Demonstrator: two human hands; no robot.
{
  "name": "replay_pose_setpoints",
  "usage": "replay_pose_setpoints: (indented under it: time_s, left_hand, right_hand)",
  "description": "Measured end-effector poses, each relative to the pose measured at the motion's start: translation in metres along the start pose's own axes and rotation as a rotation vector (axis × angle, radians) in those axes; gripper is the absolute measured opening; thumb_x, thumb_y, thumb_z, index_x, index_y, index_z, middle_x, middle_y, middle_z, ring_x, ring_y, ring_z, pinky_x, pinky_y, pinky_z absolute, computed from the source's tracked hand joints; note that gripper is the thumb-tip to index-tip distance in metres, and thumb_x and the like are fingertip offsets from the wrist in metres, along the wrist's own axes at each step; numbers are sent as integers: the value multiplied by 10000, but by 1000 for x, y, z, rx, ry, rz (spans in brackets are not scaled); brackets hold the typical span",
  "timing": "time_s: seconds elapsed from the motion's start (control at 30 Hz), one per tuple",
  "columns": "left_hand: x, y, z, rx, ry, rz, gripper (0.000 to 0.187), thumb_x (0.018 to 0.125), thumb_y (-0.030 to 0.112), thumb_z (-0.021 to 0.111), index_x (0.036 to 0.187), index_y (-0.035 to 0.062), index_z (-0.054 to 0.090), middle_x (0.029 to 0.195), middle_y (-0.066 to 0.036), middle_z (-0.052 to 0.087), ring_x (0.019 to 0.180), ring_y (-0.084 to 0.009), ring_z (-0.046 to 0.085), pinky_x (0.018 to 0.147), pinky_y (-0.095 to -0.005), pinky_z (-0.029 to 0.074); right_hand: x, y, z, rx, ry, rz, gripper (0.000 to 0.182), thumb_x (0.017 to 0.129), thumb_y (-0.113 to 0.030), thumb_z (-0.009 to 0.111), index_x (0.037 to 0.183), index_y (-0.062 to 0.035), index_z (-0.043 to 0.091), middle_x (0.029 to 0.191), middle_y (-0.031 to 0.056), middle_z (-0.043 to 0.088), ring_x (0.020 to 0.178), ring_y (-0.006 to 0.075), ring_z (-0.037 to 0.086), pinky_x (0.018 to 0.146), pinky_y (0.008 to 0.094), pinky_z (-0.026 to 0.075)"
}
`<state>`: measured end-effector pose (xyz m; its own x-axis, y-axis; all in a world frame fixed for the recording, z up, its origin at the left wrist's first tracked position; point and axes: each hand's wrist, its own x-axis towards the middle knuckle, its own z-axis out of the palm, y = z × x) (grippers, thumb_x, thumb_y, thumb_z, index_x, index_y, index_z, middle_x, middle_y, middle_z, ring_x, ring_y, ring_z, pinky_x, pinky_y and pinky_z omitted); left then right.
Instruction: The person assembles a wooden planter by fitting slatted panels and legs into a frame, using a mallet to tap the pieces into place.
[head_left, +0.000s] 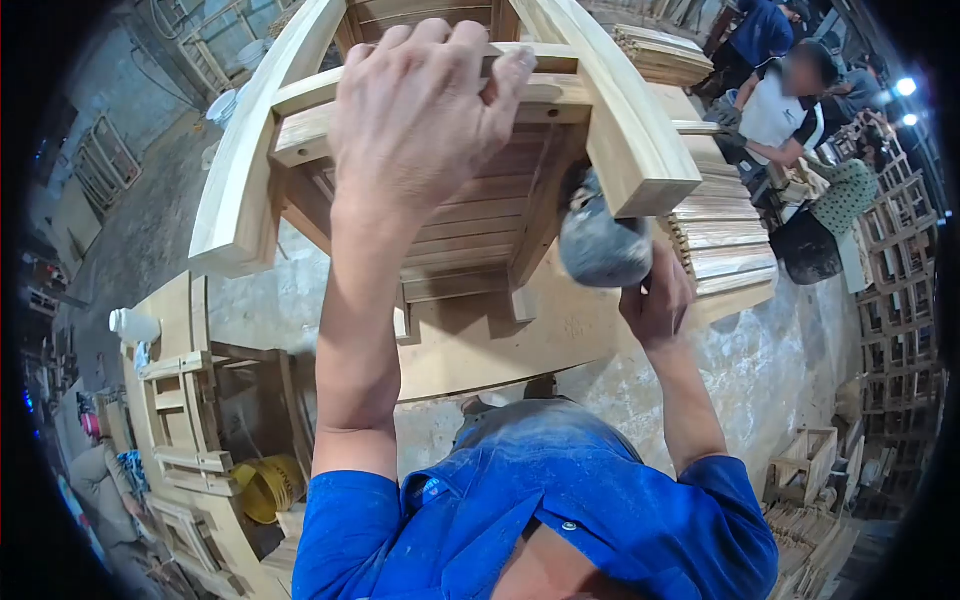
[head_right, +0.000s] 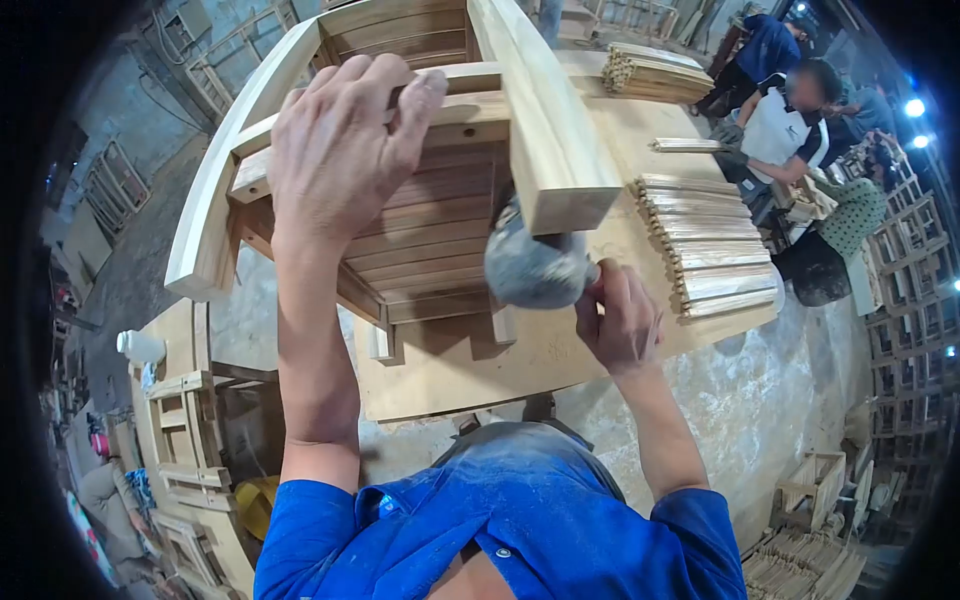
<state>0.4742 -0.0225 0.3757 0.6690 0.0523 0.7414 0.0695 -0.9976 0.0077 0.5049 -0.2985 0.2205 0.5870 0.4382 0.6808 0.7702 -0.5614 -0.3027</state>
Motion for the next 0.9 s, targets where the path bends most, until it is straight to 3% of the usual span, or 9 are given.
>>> replay_pose_setpoints:
  time_s: [0.1,0.33,0.4,0.5,0.53,0.67,0.73,0.83,0.9]
  left_hand:
    - [1,5,-2,31,-11,-47,407,945,433,489,924,67,666,900,-95,677,893,-289,618,837,-420,446]
    - [3,21,-6,-7,-4,-125,367,899,400,533,915,64,679,876,-104,673,919,-301,616,847,-401,442]
    - [4,25,-6,-1,10,-163,359,907,389,535,924,61,679,872,-100,671,904,-303,615,834,-398,449]
    - [7,29,-3,19,35,-209,363,913,390,540,911,52,670,867,-118,664,886,-315,614,801,-403,456]
    - [7,30,-3,18,21,-238,365,912,391,542,905,48,667,867,-127,662,883,-322,616,793,-406,457]
    - [8,28,0,21,24,-275,370,913,393,548,897,40,658,868,-144,654,870,-344,612,787,-410,454]
    - [10,28,2,15,33,-250,369,916,387,545,881,35,650,857,-141,651,867,-343,607,781,-411,450]
    - [10,31,2,31,-12,-287,353,914,370,542,860,36,643,835,-133,647,864,-335,603,786,-405,444]
    - [6,29,7,49,99,-229,344,915,367,539,853,48,652,805,-126,638,850,-327,595,792,-403,436]
  right_hand:
    - [-4,11,-1,50,72,-212,291,758,-18,639,1030,3,539,742,143,557,644,326,586,586,406,465]
    - [7,36,-8,349,-147,-15,276,774,-83,715,981,-35,540,749,100,586,647,283,614,549,385,495]
    - [1,58,-15,365,-93,-62,202,848,-77,669,1000,-27,545,742,67,592,625,237,607,565,365,497]
    - [42,89,-43,841,119,300,112,949,-79,490,967,-21,583,726,20,583,600,110,547,539,260,425]
    - [76,103,-65,886,264,329,109,929,-77,504,970,-13,582,734,32,588,614,123,554,550,268,431]
    - [219,109,-178,766,431,-35,160,851,-67,559,985,20,575,765,81,607,668,174,583,592,296,456]
    - [252,91,-176,664,248,-42,206,812,-62,587,993,36,572,780,105,617,696,200,597,614,311,468]
    - [239,92,-79,245,-348,-133,282,754,-55,629,1004,60,567,803,142,631,737,239,619,646,332,487]
    - [234,88,-42,208,-541,-233,336,715,-51,657,1011,76,563,819,166,641,764,264,633,667,347,500]
